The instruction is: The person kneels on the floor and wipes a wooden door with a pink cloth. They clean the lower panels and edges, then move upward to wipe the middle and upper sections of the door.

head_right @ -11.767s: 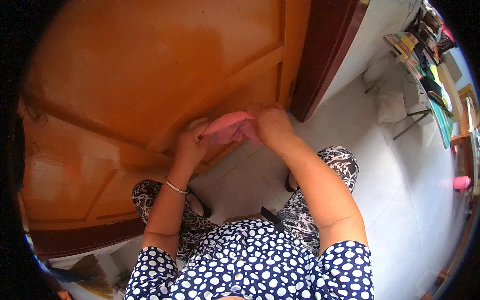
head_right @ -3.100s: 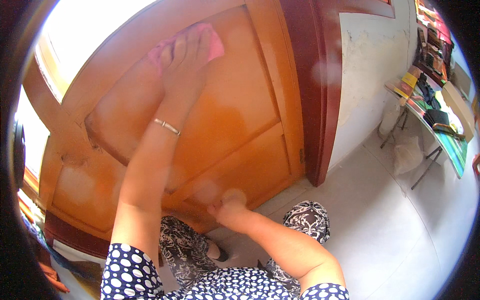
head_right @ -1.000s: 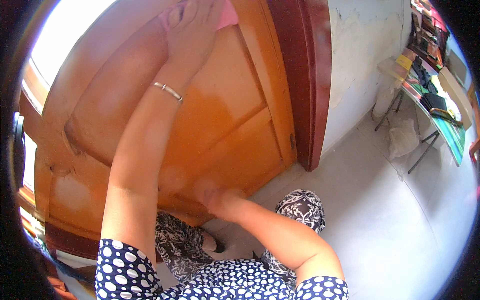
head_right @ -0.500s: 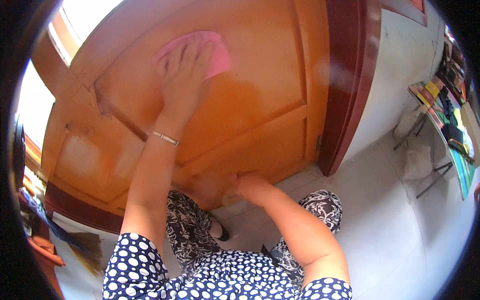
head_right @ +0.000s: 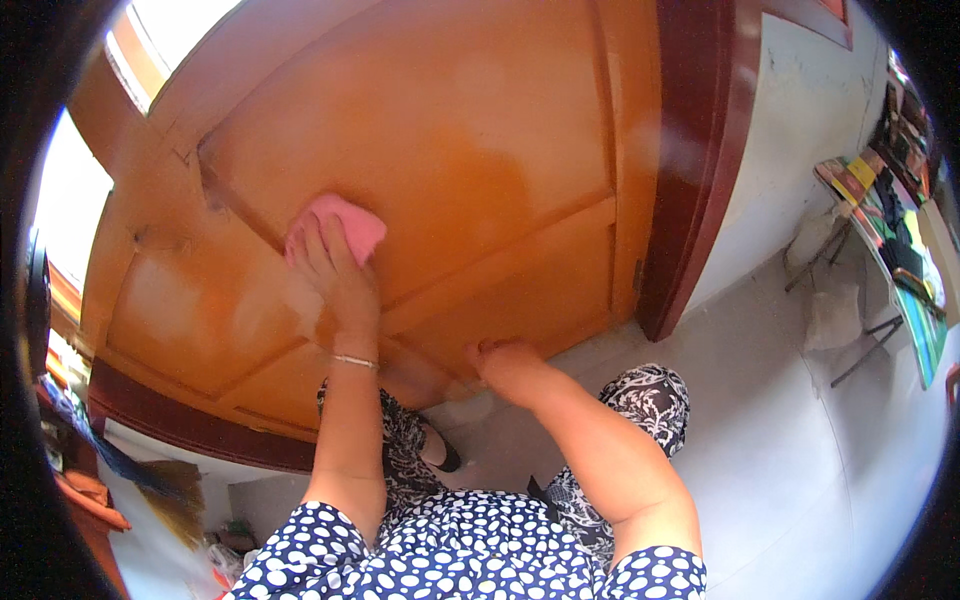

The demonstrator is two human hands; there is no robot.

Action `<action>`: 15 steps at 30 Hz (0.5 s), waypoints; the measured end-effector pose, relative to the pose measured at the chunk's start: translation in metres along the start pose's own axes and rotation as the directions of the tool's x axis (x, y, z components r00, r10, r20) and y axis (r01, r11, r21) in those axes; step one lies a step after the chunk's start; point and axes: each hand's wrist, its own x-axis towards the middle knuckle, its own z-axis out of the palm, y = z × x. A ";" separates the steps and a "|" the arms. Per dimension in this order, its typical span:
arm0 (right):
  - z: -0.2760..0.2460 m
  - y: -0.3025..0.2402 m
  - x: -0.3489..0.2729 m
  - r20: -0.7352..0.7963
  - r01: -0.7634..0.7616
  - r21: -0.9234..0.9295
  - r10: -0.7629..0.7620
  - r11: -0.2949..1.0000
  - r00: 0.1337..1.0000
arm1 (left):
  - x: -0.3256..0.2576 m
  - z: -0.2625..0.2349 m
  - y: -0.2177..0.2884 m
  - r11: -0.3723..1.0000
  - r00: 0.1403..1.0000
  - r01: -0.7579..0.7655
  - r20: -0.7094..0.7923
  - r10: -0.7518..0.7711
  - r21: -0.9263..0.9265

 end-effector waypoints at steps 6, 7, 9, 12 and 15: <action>-0.017 -0.011 0.001 0.119 -0.012 0.062 0.005 0.998 0.993 | -0.080 -0.005 0.017 0.984 0.935 -0.141 0.310 0.169 -0.111; -0.020 -0.012 0.000 0.117 0.000 0.069 -0.009 0.998 0.993 | -0.082 -0.009 0.016 0.974 0.912 -0.177 0.349 0.218 -0.145; -0.023 -0.009 -0.001 0.114 0.028 0.086 -0.038 0.996 0.993 | -0.080 -0.011 0.011 0.950 0.874 -0.241 0.380 0.302 -0.200; -0.018 -0.005 0.001 0.072 0.009 0.074 -0.015 0.997 0.997 | -0.058 -0.010 -0.005 0.934 0.867 -0.296 0.355 0.350 -0.199; -0.020 -0.004 0.003 0.105 0.007 0.085 -0.016 0.996 0.994 | -0.012 -0.006 -0.014 0.962 0.925 -0.261 0.262 0.274 -0.083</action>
